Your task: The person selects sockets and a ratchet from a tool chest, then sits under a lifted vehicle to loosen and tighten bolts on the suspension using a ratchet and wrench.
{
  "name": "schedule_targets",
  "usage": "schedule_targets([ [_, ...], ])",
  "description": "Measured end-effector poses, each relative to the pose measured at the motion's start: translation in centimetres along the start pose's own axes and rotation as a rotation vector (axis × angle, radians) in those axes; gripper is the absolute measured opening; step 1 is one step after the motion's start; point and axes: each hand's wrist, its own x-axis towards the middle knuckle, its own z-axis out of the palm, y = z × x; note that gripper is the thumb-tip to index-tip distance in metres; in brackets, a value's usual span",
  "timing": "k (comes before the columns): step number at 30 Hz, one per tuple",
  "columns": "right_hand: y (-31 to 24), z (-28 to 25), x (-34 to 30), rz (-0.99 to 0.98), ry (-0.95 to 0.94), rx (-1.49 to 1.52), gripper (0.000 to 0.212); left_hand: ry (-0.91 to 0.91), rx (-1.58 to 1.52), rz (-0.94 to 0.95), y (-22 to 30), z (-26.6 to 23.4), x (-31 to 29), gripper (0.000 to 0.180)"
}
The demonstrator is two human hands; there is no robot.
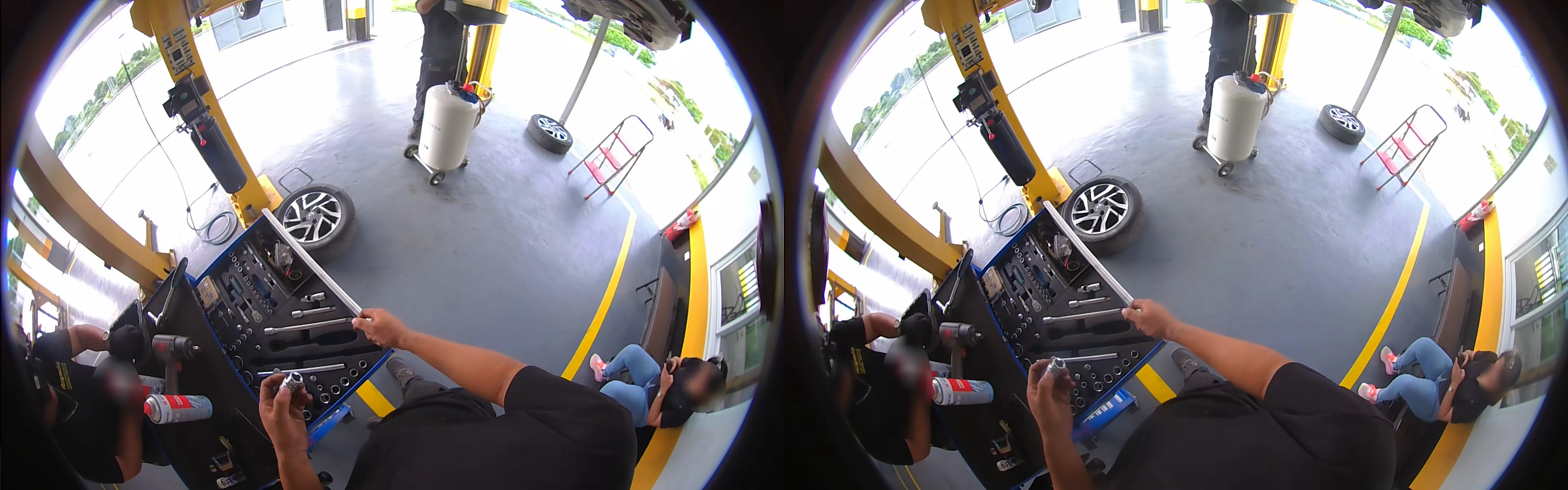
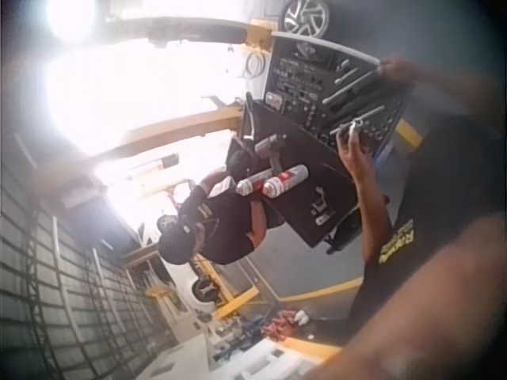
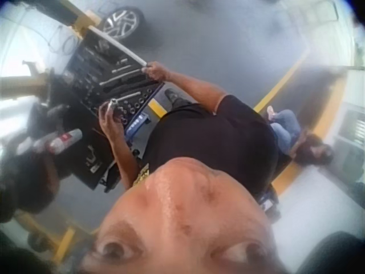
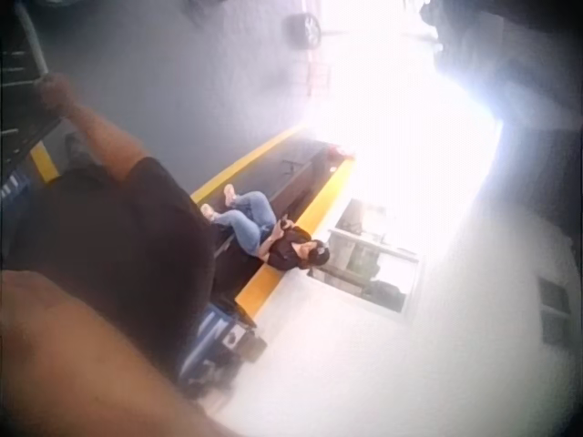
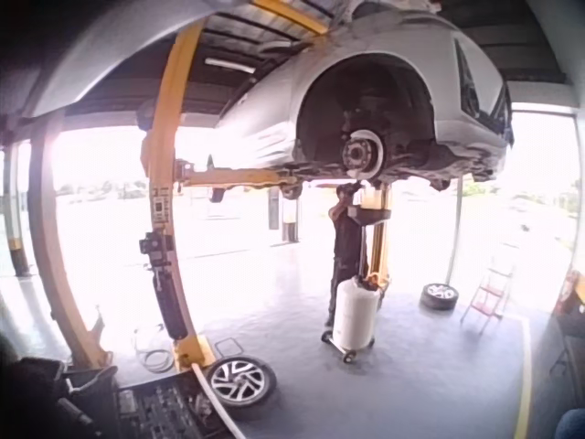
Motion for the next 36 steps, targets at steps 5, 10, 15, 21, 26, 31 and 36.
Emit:
schedule_targets([
  [5,1.6,-0.1,0.2,-0.221,0.166,-0.335,0.038,0.022,0.001,-0.052,-0.7,0.9,0.1,0.027],
  [10,1.4,2.6,0.5,-0.265,0.104,-0.507,0.038,0.096,0.058,-0.046,-0.5,-1.1,-1.1,0.034],
  [15,2.4,2.1,0.5,-0.326,0.038,-0.817,0.027,0.164,0.078,-0.05,0.0,-2.4,-1.9,0.047],
  [21,0.7,1.7,0.8,-0.025,-0.059,-0.389,0.033,0.446,0.058,-0.05,-0.1,-6.4,-4.2,0.037],
  [26,-1.8,1.9,1.8,0.075,-0.268,-0.486,0.032,0.693,0.042,-0.041,-2.0,-6.5,-7.6,0.034],
  [31,-3.0,2.2,4.1,-0.047,-0.372,-0.524,0.034,0.837,0.068,-0.079,-4.2,-4.8,-9.1,0.034],
  [36,-2.3,3.9,6.0,-0.264,-0.467,-0.634,0.027,0.863,0.054,-0.11,-6.1,-3.7,-9.8,0.033],
])
